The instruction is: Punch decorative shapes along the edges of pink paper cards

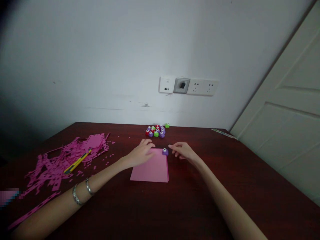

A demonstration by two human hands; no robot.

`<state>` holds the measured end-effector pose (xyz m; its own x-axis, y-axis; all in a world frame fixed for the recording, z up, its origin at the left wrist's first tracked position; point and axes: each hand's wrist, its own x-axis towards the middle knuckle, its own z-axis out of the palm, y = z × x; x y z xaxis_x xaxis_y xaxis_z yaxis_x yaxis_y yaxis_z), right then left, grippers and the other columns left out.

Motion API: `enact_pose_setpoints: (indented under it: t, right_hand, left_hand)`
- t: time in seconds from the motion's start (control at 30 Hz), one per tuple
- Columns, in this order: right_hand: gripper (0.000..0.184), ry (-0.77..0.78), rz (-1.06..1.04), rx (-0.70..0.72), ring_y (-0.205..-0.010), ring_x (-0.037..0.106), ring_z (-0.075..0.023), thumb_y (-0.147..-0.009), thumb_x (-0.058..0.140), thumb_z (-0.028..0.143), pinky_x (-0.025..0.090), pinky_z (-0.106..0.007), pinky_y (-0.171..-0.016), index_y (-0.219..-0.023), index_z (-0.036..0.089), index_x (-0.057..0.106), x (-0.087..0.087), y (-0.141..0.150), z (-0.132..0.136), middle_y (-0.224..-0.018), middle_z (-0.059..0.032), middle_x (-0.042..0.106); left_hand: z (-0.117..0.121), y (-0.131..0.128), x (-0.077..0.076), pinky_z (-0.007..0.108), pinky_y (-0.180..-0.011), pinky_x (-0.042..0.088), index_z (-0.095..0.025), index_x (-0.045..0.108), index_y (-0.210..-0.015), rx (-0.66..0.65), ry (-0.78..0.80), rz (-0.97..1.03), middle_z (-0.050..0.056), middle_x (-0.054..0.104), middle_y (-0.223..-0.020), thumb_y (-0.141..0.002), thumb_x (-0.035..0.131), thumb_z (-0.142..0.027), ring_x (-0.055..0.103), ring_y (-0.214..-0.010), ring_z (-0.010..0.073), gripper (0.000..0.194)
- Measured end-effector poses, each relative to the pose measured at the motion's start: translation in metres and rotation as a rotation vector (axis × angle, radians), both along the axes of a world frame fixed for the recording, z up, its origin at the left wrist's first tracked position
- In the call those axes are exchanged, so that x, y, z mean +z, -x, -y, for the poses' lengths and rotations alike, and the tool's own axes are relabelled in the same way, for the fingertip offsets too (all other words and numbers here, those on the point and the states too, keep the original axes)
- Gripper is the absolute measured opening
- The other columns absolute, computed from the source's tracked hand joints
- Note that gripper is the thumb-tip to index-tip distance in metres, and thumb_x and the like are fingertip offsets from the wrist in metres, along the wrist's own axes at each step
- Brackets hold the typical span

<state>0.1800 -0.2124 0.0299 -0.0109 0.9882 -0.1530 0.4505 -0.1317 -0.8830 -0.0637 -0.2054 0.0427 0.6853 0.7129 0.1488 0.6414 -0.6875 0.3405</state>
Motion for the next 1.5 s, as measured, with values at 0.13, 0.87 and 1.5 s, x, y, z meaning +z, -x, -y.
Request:
enact_pose_setpoints:
  t: [0.13,0.87,1.5]
  right_hand:
    - [0.048,0.220,-0.098,0.068,-0.043,0.044,-0.0037,-0.066,0.060,0.061,0.024,-0.014,-0.033,-0.068,0.013,0.056,0.008,0.003,-0.004,-0.061,-0.0015,0.057]
    - [0.044,0.487,0.114,0.207,-0.033,0.036,-0.0019,-0.062,0.068,0.052,0.026,-0.014,-0.031,-0.049,0.014,0.052,0.009,0.011,-0.040,-0.042,0.0032,0.049]
    - [0.033,0.676,0.109,0.261,-0.034,0.038,-0.0021,-0.072,0.063,0.038,0.027,-0.013,-0.030,-0.053,0.012,0.059,0.018,0.016,-0.048,-0.046,-0.0001,0.053]
  left_hand:
    - [-0.032,-0.007,0.009,0.031,-0.074,0.045,-0.011,0.063,-0.079,0.068,0.150,0.162,0.009,0.064,-0.082,-0.086,0.038,-0.038,0.059,-0.080,0.0183,0.037]
    - [-0.085,-0.052,0.010,0.021,-0.038,0.022,-0.011,0.065,-0.063,-0.110,1.009,-0.017,0.007,0.062,-0.064,-0.062,0.061,-0.062,0.036,-0.043,0.0057,0.050]
    - [-0.093,-0.058,0.001,0.021,-0.039,0.020,-0.012,0.064,-0.056,-0.121,1.148,-0.057,0.006,0.056,-0.060,-0.060,0.063,-0.062,0.030,-0.042,0.0053,0.050]
